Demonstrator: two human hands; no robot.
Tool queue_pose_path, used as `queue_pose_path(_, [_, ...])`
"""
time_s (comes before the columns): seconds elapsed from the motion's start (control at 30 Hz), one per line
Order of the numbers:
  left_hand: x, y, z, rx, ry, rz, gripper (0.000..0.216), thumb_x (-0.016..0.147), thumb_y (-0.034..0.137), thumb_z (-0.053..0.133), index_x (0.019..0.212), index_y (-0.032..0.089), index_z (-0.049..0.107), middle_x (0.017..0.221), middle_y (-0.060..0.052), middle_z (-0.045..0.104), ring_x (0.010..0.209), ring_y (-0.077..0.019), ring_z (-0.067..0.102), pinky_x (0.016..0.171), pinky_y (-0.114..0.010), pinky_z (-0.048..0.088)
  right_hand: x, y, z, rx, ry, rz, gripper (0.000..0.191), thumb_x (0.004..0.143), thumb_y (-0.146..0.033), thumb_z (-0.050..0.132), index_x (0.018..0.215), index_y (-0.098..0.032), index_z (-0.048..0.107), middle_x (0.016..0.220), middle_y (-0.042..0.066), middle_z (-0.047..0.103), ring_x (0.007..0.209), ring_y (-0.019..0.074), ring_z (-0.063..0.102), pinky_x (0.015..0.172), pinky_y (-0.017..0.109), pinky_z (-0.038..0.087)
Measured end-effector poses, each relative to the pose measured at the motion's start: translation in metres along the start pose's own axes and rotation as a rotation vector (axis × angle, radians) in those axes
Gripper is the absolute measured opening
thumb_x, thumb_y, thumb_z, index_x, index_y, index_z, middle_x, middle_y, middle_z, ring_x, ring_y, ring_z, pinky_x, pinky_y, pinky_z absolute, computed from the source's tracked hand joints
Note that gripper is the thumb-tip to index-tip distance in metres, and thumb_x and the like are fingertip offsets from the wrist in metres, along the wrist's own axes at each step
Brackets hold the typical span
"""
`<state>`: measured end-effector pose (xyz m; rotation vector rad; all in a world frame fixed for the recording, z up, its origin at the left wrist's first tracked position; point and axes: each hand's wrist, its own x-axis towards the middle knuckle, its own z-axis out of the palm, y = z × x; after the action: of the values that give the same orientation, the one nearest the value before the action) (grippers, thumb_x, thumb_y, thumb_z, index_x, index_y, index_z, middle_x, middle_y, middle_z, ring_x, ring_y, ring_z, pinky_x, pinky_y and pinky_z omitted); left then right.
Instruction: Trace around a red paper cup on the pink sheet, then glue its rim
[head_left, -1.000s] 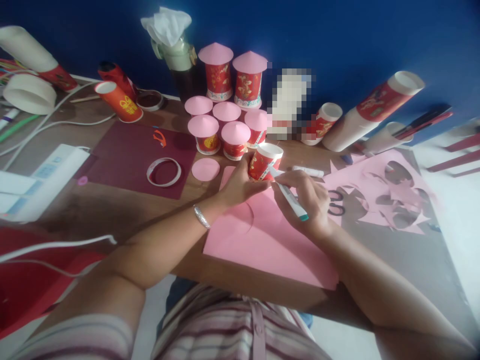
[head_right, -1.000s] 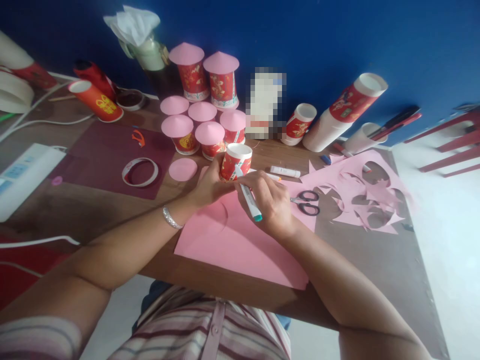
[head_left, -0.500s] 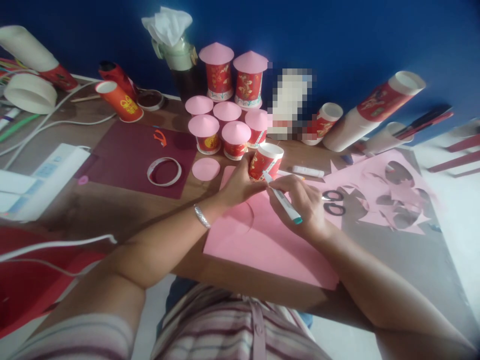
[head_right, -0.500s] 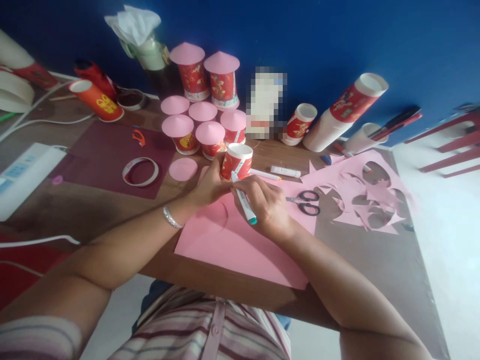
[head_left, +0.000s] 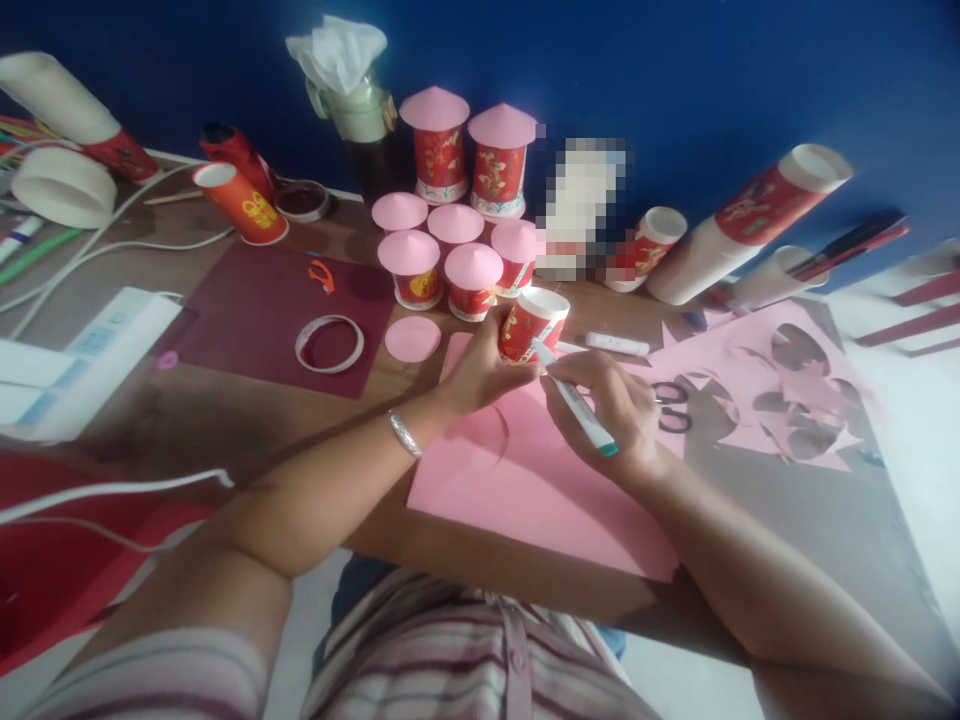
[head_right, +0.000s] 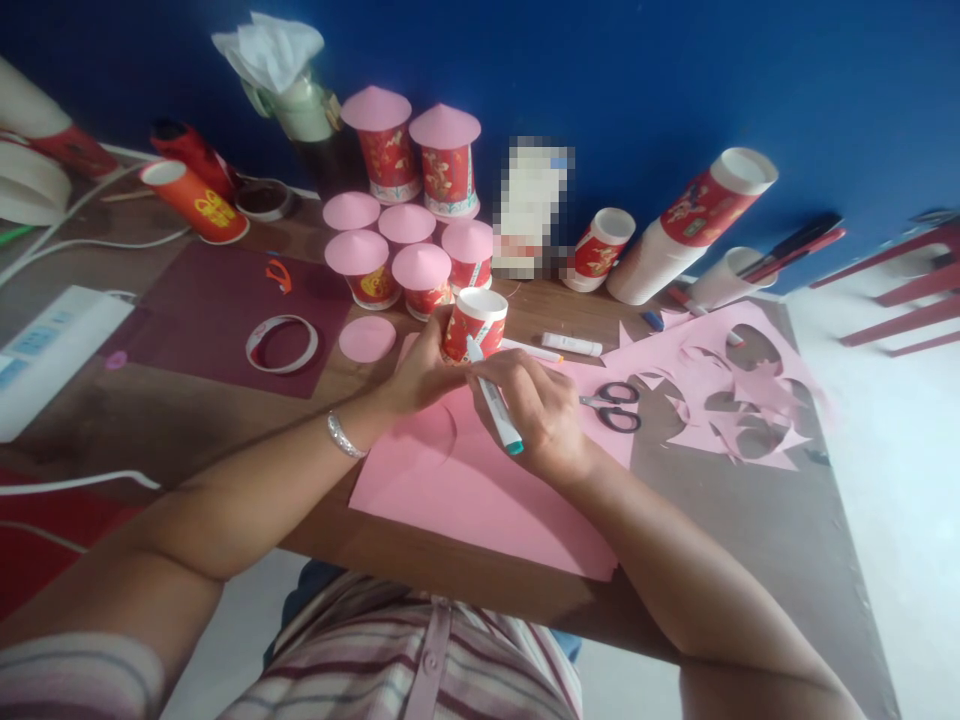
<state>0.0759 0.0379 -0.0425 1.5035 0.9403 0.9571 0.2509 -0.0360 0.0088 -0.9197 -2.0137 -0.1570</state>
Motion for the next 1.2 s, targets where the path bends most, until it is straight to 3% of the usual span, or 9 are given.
queue_pose_path(0.5, [-0.002,0.0043,0.0017,0.012,0.007,0.013,0.074,0.074,0.034,0.09,0.135,0.021,0.052,0.131,-0.012,0.07,0.116,-0.0278,0.07,0.094,-0.038,0.061,-0.0008,0.006,0.0036,-0.061,0.016,0.014,0.027,0.098,-0.009,0.066,0.121,-0.024,0.063,0.093,0.002,0.076,0.077,0.0175,0.075,0.064,0.029,0.061])
queue_pose_path(0.73, [-0.0016,0.0062,0.001,0.039,-0.003,-0.001,0.089,0.068,0.056,0.095,0.137,0.02,0.051,0.131,-0.014,0.07,0.116,-0.0306,0.07,0.093,-0.04,0.061,-0.0015,0.002,0.0048,-0.008,-0.036,0.034,0.026,0.099,-0.009,0.063,0.119,-0.024,0.064,0.092,0.002,0.075,0.077,0.0175,0.075,0.066,0.029,0.06])
queue_pose_path(0.87, [-0.0011,0.0028,0.0008,0.046,-0.007,0.02,0.092,0.067,0.058,0.095,0.138,0.02,0.051,0.133,-0.015,0.069,0.117,-0.0307,0.07,0.095,-0.041,0.061,-0.002,0.0008,0.0046,0.018,-0.063,0.009,0.03,0.098,-0.004,0.06,0.121,-0.023,0.061,0.094,0.002,0.075,0.079,0.0167,0.074,0.065,0.028,0.058])
queue_pose_path(1.2, [-0.0002,0.0002,0.0016,0.06,0.011,0.009,0.084,0.069,0.045,0.095,0.137,0.02,0.052,0.133,-0.013,0.07,0.117,-0.0303,0.069,0.096,-0.039,0.06,-0.0068,0.0006,0.0055,-0.001,-0.071,-0.002,0.027,0.097,-0.005,0.063,0.118,-0.021,0.061,0.09,0.002,0.074,0.075,0.0163,0.072,0.064,0.028,0.056])
